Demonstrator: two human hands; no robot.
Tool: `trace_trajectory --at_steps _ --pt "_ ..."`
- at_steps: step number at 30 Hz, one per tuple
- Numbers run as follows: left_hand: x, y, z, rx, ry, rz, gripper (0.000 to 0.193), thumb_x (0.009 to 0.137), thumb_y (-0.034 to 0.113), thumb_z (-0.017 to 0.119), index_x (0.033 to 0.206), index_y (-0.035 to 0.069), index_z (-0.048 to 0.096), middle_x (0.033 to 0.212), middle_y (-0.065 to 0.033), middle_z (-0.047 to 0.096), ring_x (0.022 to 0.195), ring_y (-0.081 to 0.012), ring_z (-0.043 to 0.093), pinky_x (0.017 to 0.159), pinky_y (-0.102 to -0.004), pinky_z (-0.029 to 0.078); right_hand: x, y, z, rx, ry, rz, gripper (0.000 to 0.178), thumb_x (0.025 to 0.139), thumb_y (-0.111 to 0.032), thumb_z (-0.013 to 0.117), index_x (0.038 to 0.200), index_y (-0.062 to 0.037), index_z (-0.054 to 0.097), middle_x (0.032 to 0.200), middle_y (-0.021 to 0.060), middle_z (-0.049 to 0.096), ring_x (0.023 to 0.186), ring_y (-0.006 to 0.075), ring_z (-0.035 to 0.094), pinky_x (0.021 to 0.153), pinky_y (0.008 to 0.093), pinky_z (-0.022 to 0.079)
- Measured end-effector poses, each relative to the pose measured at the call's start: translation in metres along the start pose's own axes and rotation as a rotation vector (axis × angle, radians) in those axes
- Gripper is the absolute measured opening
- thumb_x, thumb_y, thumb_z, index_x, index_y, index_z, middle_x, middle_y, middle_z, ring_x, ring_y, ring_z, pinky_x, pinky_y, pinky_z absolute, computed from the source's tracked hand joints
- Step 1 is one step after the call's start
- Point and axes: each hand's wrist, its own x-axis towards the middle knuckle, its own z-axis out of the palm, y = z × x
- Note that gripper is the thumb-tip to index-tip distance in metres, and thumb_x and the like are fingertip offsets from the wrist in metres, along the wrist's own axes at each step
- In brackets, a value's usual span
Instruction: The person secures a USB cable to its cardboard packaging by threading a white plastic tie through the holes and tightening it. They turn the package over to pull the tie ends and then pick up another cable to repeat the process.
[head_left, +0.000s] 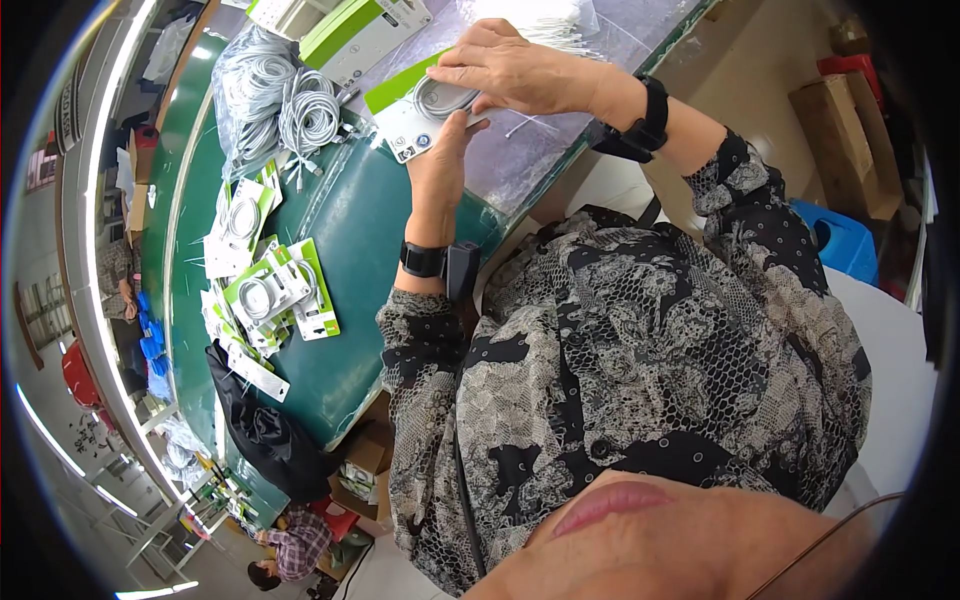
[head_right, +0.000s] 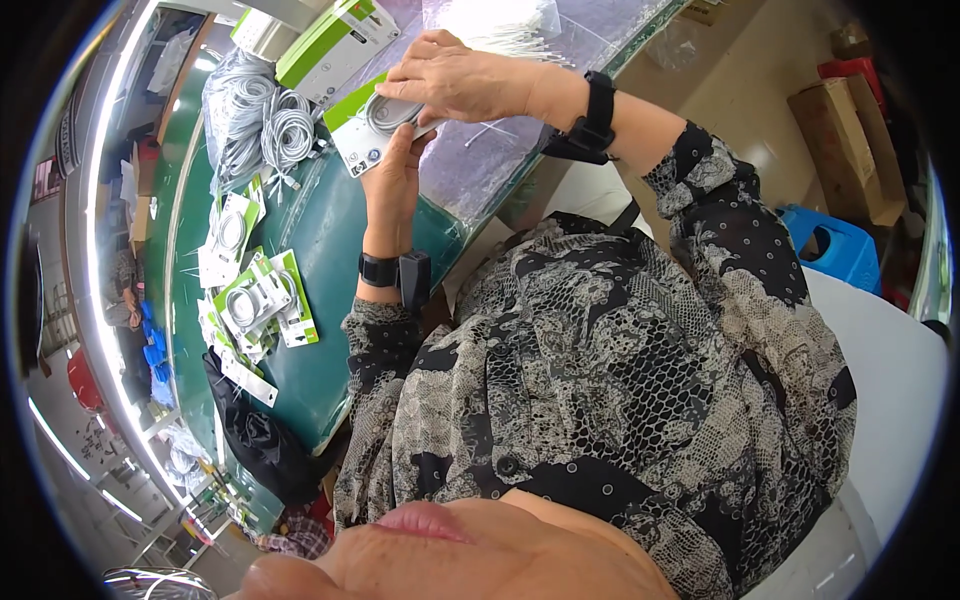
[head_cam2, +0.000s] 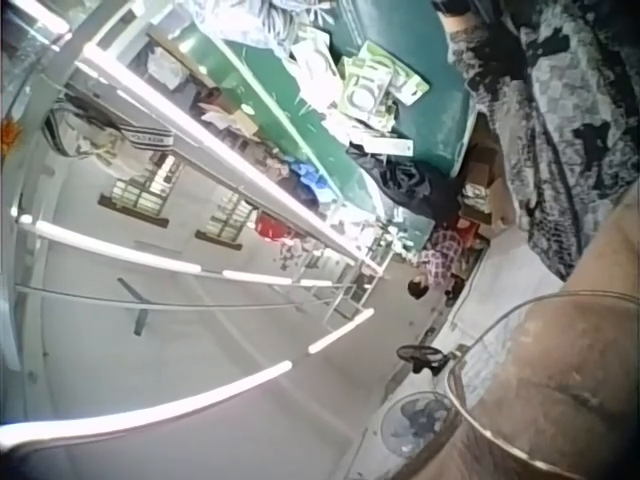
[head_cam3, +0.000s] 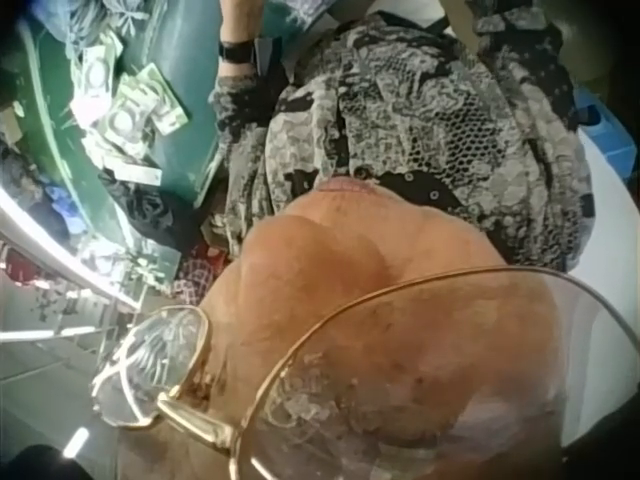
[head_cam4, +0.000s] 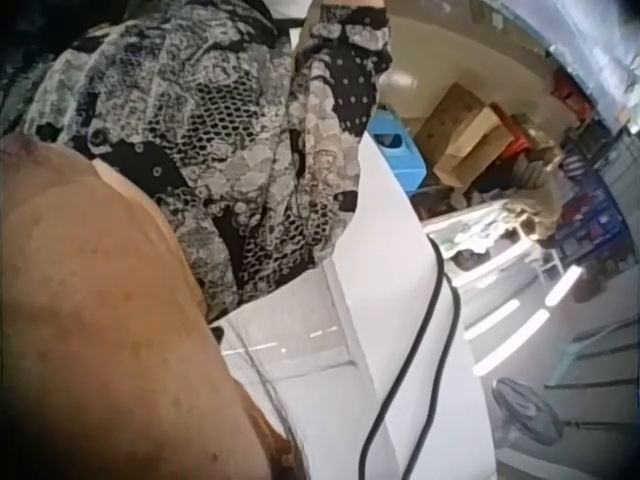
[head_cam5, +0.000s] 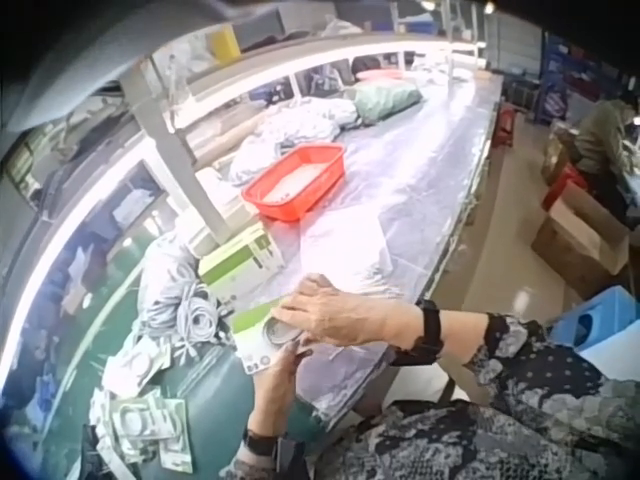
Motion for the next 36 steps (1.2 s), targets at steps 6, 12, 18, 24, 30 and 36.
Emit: trace_trajectory --at_steps 6,12,18,24,30,36 --pt "-0.002 -0.012 -0.007 -0.063 -0.053 0.064 0.038 0.095 0.013 0.052 0.130 0.002 0.039 0.117 -0.0127 0.056 0.095 -0.0236 0.063 0.079 -0.0375 0.056 0.005 -0.021 0.005 0.010 0.057 0.048 0.051 0.078 -0.023 0.069 0.125 -0.0065 0.055 0.121 0.0083 0.056 0.113 0.0229 0.050 0.104 0.0413 0.029" --pt "-0.007 -0.006 0.004 -0.058 0.047 0.062 0.038 0.097 0.018 0.049 0.131 0.002 0.038 0.117 -0.0134 0.056 0.094 -0.0231 0.063 0.077 -0.0363 0.056 -0.001 -0.012 0.010 0.238 0.103 0.092 0.037 0.077 -0.020 0.071 0.111 -0.0099 0.062 0.126 0.0075 0.055 0.114 0.0228 0.049 0.104 0.0405 0.029" --pt "-0.012 -0.006 0.013 -0.037 0.107 0.056 0.038 0.098 0.018 0.047 0.130 0.001 0.037 0.115 -0.0146 0.056 0.092 -0.0227 0.064 0.072 -0.0330 0.058 -0.011 -0.004 0.012 0.334 0.077 0.067 0.022 0.077 -0.021 0.071 0.095 -0.0114 0.064 0.131 0.0056 0.053 0.115 0.0233 0.047 0.103 0.0411 0.029" --pt "-0.005 -0.010 0.001 0.096 0.096 0.159 0.037 0.098 0.020 0.045 0.129 0.001 0.037 0.116 -0.0148 0.055 0.091 -0.0230 0.064 0.068 -0.0329 0.059 -0.001 -0.012 0.017 0.310 0.232 0.028 0.018 0.076 -0.020 0.071 0.086 -0.0089 0.061 0.121 0.0065 0.058 0.106 0.0258 0.051 0.096 0.0397 0.035" --pt "0.006 -0.009 -0.012 0.119 0.185 0.164 0.038 0.099 0.021 0.043 0.130 0.001 0.035 0.116 -0.0149 0.054 0.092 -0.0237 0.064 0.068 -0.0353 0.060 -0.032 0.010 0.009 0.371 0.357 0.277 0.016 0.080 -0.023 0.069 0.088 -0.0110 0.062 0.111 0.0054 0.060 0.100 0.0219 0.056 0.085 0.0366 0.043" --pt "0.012 -0.012 -0.005 0.132 0.183 0.166 0.038 0.098 0.020 0.044 0.130 0.002 0.035 0.116 -0.0146 0.054 0.092 -0.0242 0.064 0.068 -0.0360 0.059 -0.079 -0.011 0.027 0.343 -0.166 0.690 0.016 0.076 -0.018 0.071 0.084 -0.0085 0.059 0.100 0.0062 0.060 0.098 0.0261 0.053 0.086 0.0378 0.041"
